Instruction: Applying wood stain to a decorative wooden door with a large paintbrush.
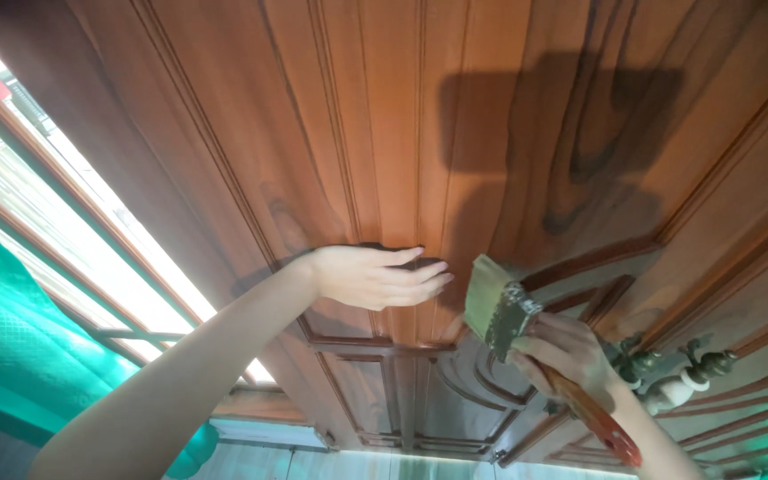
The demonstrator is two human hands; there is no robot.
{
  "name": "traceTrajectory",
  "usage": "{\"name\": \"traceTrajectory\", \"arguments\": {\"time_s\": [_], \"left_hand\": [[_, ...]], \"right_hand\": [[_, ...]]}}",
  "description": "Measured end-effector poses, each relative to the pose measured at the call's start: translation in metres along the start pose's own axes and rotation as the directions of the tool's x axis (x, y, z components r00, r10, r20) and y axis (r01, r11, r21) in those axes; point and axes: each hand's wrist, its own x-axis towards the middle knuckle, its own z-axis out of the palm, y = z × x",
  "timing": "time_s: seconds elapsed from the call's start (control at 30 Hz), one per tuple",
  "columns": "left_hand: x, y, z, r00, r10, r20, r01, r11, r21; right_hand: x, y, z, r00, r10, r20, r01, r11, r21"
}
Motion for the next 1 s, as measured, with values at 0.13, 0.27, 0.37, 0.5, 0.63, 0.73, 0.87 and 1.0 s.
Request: {"name": "traceTrajectory", "arguments": {"time_s": [0.13,0.27,0.37,0.5,0.63,0.73,0.87,1.0], "left_hand": [[0.000,-0.002,-0.002,1.000,0.026,0.004,-0.026,0.999,-0.031],[0.000,-0.003,-0.003,1.000,0.021,0.005,-0.021,1.000,-0.013],[-0.001,-0.001,-0.003,1.000,0.010,-0.011,-0.010,1.000,-0.007],[0.000,-0.002,-0.003,1.000,-0.009,-0.015,0.008,1.000,-0.025],[0.000,-0.005,-0.006,0.999,-0.019,-0.030,0.018,0.999,-0.034],[0.001,-0.006,-0.007,1.000,-0.018,-0.016,0.018,1.000,-0.003],[0.000,-0.003,-0.006,1.000,-0.024,-0.016,0.024,1.000,0.005],[-0.001,-0.002,-0.004,0.999,-0.036,-0.040,0.035,0.999,-0.009]], "right_hand": [[0.010,-0.006,-0.007,1.000,0.005,-0.024,-0.007,0.994,-0.107],[-0.015,0.006,0.024,1.000,-0.004,-0.011,0.003,0.997,-0.083],[-0.044,0.013,0.053,0.991,-0.042,0.126,0.040,0.999,0.023],[-0.034,0.007,0.051,0.997,-0.047,0.063,0.045,0.998,0.033],[-0.043,0.014,0.059,0.984,-0.047,-0.171,0.044,0.999,-0.025],[-0.082,0.030,0.084,0.995,-0.018,-0.099,0.030,0.992,0.123],[-0.078,0.019,0.074,0.994,-0.061,0.089,0.048,0.989,0.139],[-0.031,0.006,0.032,0.997,-0.039,0.071,0.041,0.999,-0.031]]}}
